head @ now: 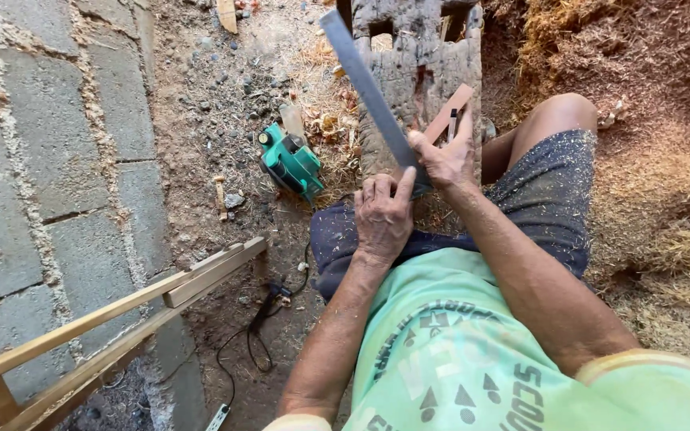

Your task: The person sits on the ground and uses a metal ruler and a pen to measure and mark lines on a rectangular piece of wood. They draw several lines on the wood's surface and then place the marked piece on a nearby workbench.

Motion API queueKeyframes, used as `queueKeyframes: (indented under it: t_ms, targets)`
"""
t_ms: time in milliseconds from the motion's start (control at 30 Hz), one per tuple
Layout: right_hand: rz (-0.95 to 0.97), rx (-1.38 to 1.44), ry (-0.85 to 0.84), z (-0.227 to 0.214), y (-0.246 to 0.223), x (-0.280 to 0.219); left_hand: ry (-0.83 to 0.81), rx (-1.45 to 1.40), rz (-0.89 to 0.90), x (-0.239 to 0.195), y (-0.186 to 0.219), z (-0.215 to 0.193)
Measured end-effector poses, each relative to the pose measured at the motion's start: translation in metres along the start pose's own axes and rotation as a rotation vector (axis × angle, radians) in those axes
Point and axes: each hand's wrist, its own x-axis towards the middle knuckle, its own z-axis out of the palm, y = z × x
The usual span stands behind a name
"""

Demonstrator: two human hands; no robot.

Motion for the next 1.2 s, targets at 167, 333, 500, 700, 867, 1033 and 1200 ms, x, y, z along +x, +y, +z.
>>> queueKeyframes:
  t_ms: [167, 333, 500, 700, 867, 1033, 1200]
  targets:
    - [0.058, -0.189, 0.085, -0.029, -0.042, 0.019, 0.035, 0.02, -0.005, -0.004, 0.004, 0.015]
    - [-0.067, -0.082, 0.014, -0.053, 0.011, 0.061, 0.104, 0.187, 0.105, -0.004, 0.002, 0.037]
    - [0.003, -0.281, 0.164, -0.053, 0.006, 0.029, 0.065, 0.175, 0.158, 0.02, 0.003, 0.033]
    - [0.08, 0.149, 0.056, -0.062, 0.045, -0.015, 0.076, 0.075, 0.056, 0.02, -0.002, 0.008]
    - [0.162, 0.173, -0.187, -0.066, -0.022, -0.049, -0.094, 0.024, 0.126, 0.006, -0.013, 0.015]
    - [-0.009, 0.011, -0.262, -0.074, -0.024, -0.048, -0.111, 0.036, 0.118, 0.01, -0.008, 0.013]
    - [0.059, 0.048, -0.298, -0.079, -0.022, -0.046, -0.132, 0.057, 0.117, 0.018, 0.001, 0.009]
